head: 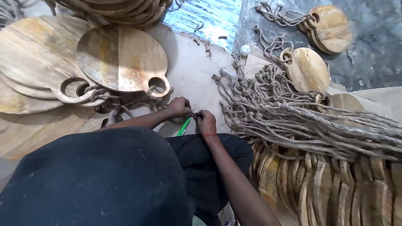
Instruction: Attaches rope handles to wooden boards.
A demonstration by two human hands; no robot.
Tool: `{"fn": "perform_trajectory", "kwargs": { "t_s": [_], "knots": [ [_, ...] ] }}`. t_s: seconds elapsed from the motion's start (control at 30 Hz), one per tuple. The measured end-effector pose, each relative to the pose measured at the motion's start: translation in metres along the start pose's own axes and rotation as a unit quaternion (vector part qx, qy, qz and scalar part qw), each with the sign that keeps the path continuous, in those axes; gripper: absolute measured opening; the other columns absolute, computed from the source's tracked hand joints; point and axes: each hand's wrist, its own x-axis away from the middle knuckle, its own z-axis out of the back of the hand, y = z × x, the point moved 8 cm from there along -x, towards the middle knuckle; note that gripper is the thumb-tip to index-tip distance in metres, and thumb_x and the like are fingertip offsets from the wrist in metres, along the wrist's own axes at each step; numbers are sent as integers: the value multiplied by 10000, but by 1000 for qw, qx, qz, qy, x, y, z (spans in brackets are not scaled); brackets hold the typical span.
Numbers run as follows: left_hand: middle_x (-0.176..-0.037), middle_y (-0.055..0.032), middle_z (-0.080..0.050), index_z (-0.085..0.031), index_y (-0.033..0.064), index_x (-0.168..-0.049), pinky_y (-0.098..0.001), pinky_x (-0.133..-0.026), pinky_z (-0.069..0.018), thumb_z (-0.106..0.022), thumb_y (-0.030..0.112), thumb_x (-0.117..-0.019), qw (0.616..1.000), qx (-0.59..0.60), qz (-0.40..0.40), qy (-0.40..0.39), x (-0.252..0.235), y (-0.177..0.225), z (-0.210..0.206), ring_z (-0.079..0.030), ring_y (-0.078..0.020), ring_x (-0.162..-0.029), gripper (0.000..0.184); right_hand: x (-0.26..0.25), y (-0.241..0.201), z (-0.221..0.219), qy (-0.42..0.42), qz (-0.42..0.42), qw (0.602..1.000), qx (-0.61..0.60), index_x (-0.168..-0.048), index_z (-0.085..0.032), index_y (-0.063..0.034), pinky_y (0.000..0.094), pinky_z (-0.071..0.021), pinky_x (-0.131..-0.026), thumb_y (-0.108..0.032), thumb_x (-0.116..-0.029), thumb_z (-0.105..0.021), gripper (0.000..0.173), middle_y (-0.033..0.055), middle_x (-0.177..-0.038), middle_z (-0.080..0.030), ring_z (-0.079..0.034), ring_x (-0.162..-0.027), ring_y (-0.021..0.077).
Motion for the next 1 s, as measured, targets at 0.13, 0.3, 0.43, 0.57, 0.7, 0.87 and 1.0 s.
{"fn": "perform_trajectory", "kwargs": {
  "t_s": [0.13, 0.3, 0.43, 0.57, 0.7, 0.87, 1.0],
  "knots": [
    [-1009, -195, -710, -733, -7, -1035, -576, -916, -529, -692, 172, -970, 998, -52, -18, -15, 4, -2, -14, -684, -349, -988, 195, 6, 0, -12, -89, -12, 993, 70, -1085, -752, -22, 529, -535, -960, -82, -979, -662, 152, 206, -1112, -690, -675, -1068, 366],
    [-1008, -203, -706, -731, -1, -1040, -581, -914, -524, -642, 195, -994, 996, -70, -12, 46, 10, -8, -5, -678, -366, -996, 220, 3, 11, 0, 15, -47, 997, -58, -1050, -763, -28, 557, -543, -915, -91, -965, -693, 127, 192, -1046, -718, -688, -1009, 362],
    [-1185, -286, -643, -656, -72, -1176, -608, -992, -483, -603, 157, -1012, 993, -79, 48, 71, 6, -13, 29, -625, -436, -1150, 286, 4, 28, 11, 62, -122, 988, -72, -1055, -767, -19, 573, -518, -940, -103, -951, -718, 142, 204, -1054, -729, -688, -1026, 375],
    [-1055, -181, -653, -556, -66, -1235, -391, -800, -549, -464, 182, -1111, 986, 160, 7, 41, 34, -6, 39, -646, -216, -871, 292, 18, 45, 15, 64, -122, 957, -257, -1311, -606, -19, 470, -579, -792, -164, -1066, -570, 287, 198, -1145, -685, -693, -898, 288],
    [-900, 2, -605, -581, 60, -1280, -239, -635, -505, -318, 221, -1113, 946, 302, -45, 108, 90, 14, 100, -566, -61, -701, 350, 24, 50, 12, 72, -168, 830, -527, -1385, -537, -106, 273, -528, -685, -277, -1114, -453, 332, 47, -1100, -620, -609, -793, 95],
    [-684, 129, -542, -572, 202, -956, -160, -555, -470, -439, 167, -1070, 888, 287, -206, 295, 180, 56, 222, -502, 17, -568, 179, 22, 34, 15, 67, -120, 770, -622, -1231, -570, -201, 201, -503, -597, -315, -1099, -433, 222, -71, -891, -609, -575, -665, 30],
    [-679, 160, -520, -542, 254, -940, -189, -662, -513, -351, 232, -1108, 805, 288, -311, 414, 226, 80, 268, -522, 11, -604, 255, 34, -21, 25, 88, -43, 863, -496, -1016, -645, -134, 200, -324, -410, -232, -1029, -620, 102, -53, -597, -448, -340, -437, 29]
  ]
}}
